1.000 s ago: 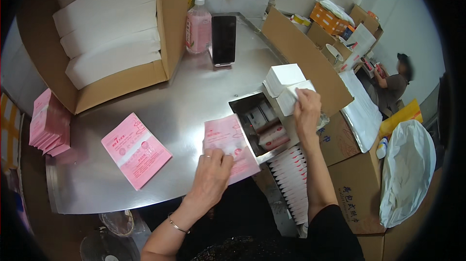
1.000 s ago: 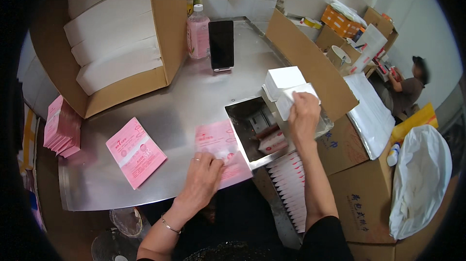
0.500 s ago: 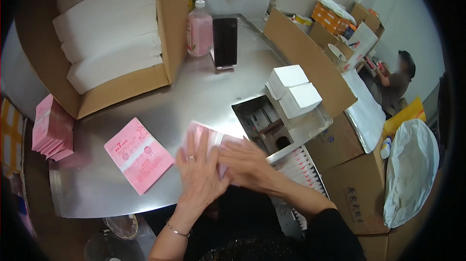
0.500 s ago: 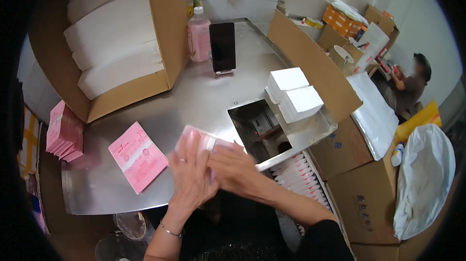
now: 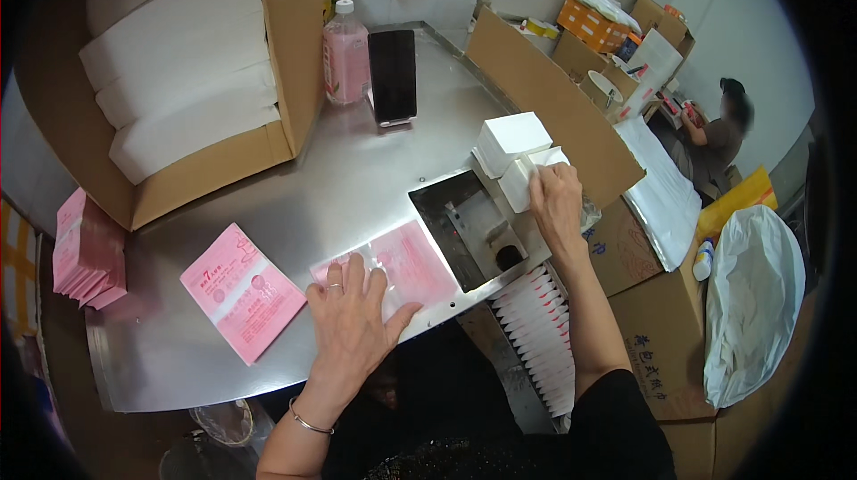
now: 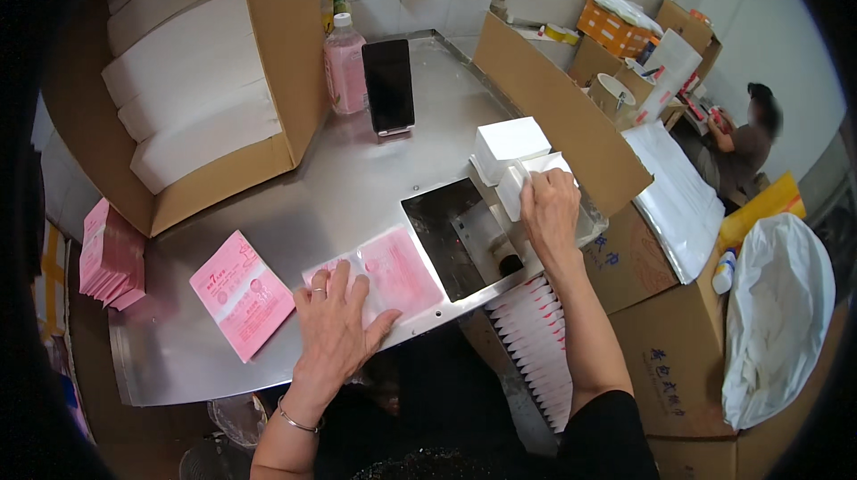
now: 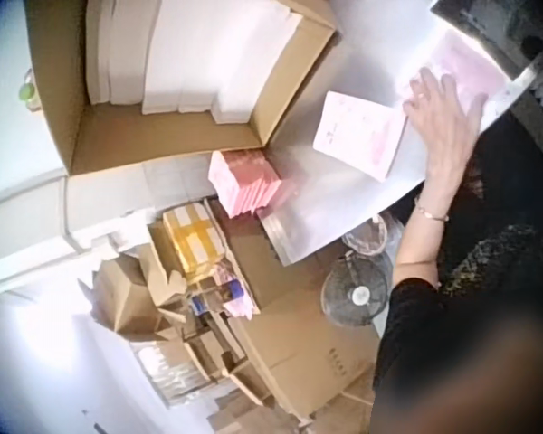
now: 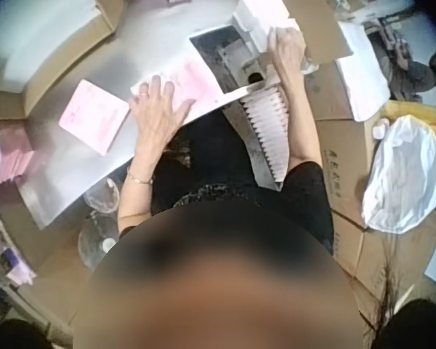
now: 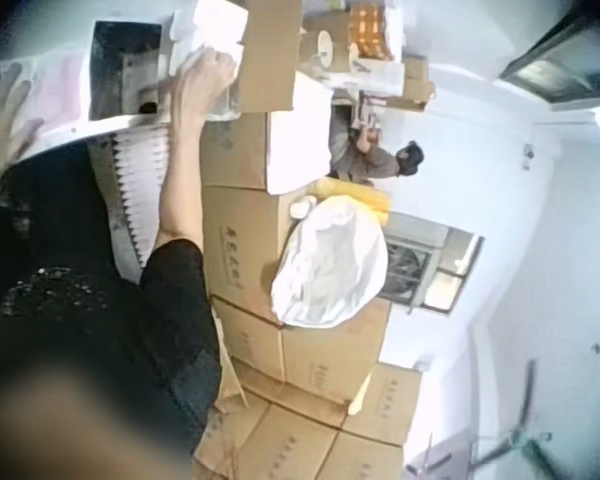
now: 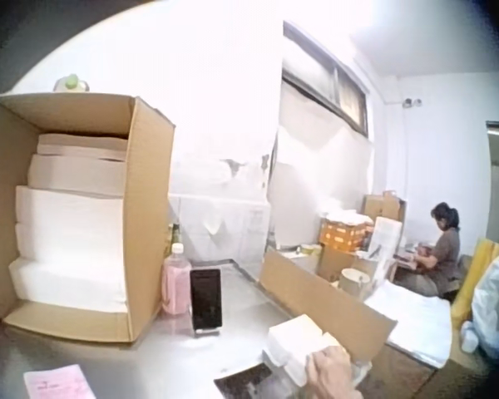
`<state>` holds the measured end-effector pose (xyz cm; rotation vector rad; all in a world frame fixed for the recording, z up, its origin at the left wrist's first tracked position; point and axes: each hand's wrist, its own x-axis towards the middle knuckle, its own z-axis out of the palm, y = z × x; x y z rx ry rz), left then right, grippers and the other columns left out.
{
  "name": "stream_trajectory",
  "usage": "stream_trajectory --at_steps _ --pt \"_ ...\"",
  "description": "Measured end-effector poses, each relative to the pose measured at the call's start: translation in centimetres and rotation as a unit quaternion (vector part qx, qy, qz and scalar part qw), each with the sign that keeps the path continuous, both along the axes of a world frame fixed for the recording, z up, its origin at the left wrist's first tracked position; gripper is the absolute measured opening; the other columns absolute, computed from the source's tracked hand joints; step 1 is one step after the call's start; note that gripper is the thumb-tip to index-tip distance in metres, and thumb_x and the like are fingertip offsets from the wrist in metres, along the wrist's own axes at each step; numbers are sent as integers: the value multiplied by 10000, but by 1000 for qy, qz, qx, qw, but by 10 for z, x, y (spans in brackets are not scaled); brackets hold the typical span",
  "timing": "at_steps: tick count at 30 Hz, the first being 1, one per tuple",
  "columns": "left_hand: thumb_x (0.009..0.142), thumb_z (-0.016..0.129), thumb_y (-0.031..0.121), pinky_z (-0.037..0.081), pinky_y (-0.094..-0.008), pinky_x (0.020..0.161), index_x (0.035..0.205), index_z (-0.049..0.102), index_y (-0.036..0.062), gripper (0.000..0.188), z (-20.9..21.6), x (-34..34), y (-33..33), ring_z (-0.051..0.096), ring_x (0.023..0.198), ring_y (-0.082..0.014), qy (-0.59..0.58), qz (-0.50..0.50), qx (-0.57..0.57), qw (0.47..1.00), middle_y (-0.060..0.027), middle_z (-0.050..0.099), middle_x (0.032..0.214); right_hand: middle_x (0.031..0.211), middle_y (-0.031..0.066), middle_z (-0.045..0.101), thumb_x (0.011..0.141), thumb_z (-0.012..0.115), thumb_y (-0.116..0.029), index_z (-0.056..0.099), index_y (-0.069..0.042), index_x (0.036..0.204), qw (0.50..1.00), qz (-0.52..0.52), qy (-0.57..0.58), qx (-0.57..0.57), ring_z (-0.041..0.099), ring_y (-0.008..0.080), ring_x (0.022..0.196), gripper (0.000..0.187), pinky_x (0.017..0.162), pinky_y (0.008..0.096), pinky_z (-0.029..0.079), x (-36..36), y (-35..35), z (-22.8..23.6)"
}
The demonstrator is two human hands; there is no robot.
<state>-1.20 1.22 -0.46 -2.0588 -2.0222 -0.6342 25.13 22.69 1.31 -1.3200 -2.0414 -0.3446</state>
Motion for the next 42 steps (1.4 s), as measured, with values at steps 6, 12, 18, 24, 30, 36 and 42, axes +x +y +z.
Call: stream_trajectory --at_steps 6,12,18,24,30,36,42 --pt "801 698 248 520 -470 809 1160 630 56 413 5 9 -8 555 1071 -341 -10 -22 -114 993 -195 542 1257 1157 188 636 810 611 1 626 -2 1197 992 106 -16 61 600 385 1095 387 909 496 466 -21 -33 -11" --pt "674 773 251 480 -467 772 1406 516 120 786 8 -12 -8 545 1007 -365 -106 -6 -53 993 -181 531 1075 1189 271 596 882 588 -115 609 -4 1257 870 488 -71 4 579 438 1159 392 1065 696 342 -90 -160 -40" --pt "722 762 255 435 -427 757 1310 579 49 649 -1 24 -10 529 932 -312 -117 -48 -32 991 -156 535 1028 1444 254 464 899 555 -61 418 -37 1466 961 213 -78 -159 382 460 1389 584 1096 673 277 -136 -69 -44" --pt "751 738 258 410 -411 759 1196 651 57 496 -7 9 -15 505 923 -302 -117 -79 -24 990 -144 526 1019 1306 200 612 877 540 1 566 -24 1336 939 314 56 -128 535 369 1303 461 1119 594 337 -103 -79 -28" --pt "661 798 325 393 -434 775 1310 570 126 716 -12 -16 -13 493 933 -314 -87 -22 -7 996 -153 508 1011 1250 244 587 813 658 -74 589 15 1258 866 490 -89 -53 563 392 1242 459 1114 631 350 -77 -189 -26" --pt "756 762 195 415 -408 757 1459 475 84 767 8 15 -13 537 883 -304 -123 -60 -29 990 -154 528 967 1030 188 608 843 609 -155 611 -11 1123 940 301 -113 -116 578 371 1006 315 1061 688 310 -133 -90 -53" --pt "781 723 67 416 -421 765 1266 630 60 494 -4 -14 -45 526 892 -290 -126 -70 -24 989 -128 530 952 922 229 696 875 545 -84 666 -5 967 951 171 47 -255 681 413 905 172 859 555 517 -84 -37 -66"
